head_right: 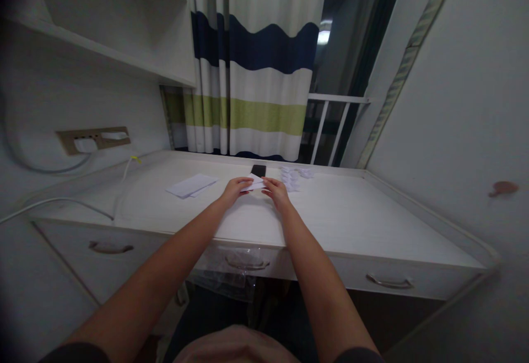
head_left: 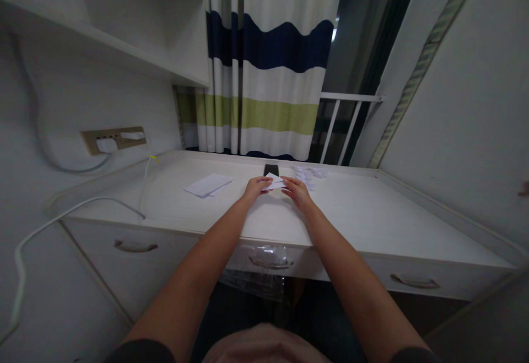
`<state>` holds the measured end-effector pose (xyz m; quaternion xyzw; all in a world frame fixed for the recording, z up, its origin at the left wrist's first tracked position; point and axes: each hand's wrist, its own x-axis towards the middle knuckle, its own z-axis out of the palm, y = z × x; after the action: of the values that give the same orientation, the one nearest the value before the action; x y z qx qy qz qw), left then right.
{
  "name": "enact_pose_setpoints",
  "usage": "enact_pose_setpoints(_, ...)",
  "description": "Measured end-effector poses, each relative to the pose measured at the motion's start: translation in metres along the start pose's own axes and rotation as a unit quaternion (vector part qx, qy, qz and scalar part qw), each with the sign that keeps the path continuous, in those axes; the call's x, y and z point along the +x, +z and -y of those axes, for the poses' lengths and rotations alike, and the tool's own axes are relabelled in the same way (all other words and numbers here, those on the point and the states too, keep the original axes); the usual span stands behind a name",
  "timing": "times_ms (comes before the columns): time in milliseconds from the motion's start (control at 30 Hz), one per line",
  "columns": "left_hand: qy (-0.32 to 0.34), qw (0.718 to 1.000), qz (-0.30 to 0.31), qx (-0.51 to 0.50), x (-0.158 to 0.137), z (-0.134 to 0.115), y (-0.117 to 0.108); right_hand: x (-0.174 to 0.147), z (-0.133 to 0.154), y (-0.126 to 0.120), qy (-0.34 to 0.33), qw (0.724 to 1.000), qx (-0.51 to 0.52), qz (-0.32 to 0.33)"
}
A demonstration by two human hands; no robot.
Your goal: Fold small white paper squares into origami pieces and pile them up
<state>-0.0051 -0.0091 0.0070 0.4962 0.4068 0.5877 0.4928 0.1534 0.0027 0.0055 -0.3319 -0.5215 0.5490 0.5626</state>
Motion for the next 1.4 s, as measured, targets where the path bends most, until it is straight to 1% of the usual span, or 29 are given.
enact_pose_setpoints(200, -0.021, 0.998, 0.004, -0.055, 0.0002, -0.0012, -0.0021, -0.0019, 0.0032, 0.0018, 0.008, 0.997, 0.065, 0.031)
enact_pose_setpoints(433, -0.029, 0.995, -0.016, -0.092, -0.0011, -0.0046, -0.0013, -0.0037, 0.0040, 0.0025, 0.001, 0.996, 0.071, 0.055)
enact_pose_setpoints(567, -0.032, 0.995, -0.022, -0.094, -0.0016, -0.0047, -0.0009, -0.0029, 0.0020, 0.0016, -0.003, 0.998, 0.039, 0.048)
enact_pose_setpoints(700, -0.028, 0.996, -0.015, -0.082, -0.0004, -0.0023, -0.0012, -0.0030, 0.0005, 0.0016, -0.006, 0.999, -0.019, 0.038)
enact_pose_setpoints(833, -0.026, 0.998, -0.007, -0.060, 0.0020, 0.0021, -0.0015, -0.0050, 0.0001, 0.0034, -0.020, 0.997, -0.065, 0.043)
enact_pose_setpoints(1067, -0.045, 0.998, 0.039, -0.006, 0.0003, 0.0040, 0.0002, -0.0087, 0.0015, 0.0058, -0.045, 0.987, -0.137, 0.068)
enact_pose_setpoints(1200, -0.057, 0.998, 0.036, 0.004, 0.0008, 0.0030, 0.0021, -0.0084, 0.0015, 0.0056, -0.043, 0.987, -0.144, 0.056)
enact_pose_setpoints(1400, -0.071, 0.996, 0.055, -0.011, -0.0006, 0.0001, 0.0040, -0.0029, -0.0020, 0.0034, -0.013, 0.993, -0.118, 0.010)
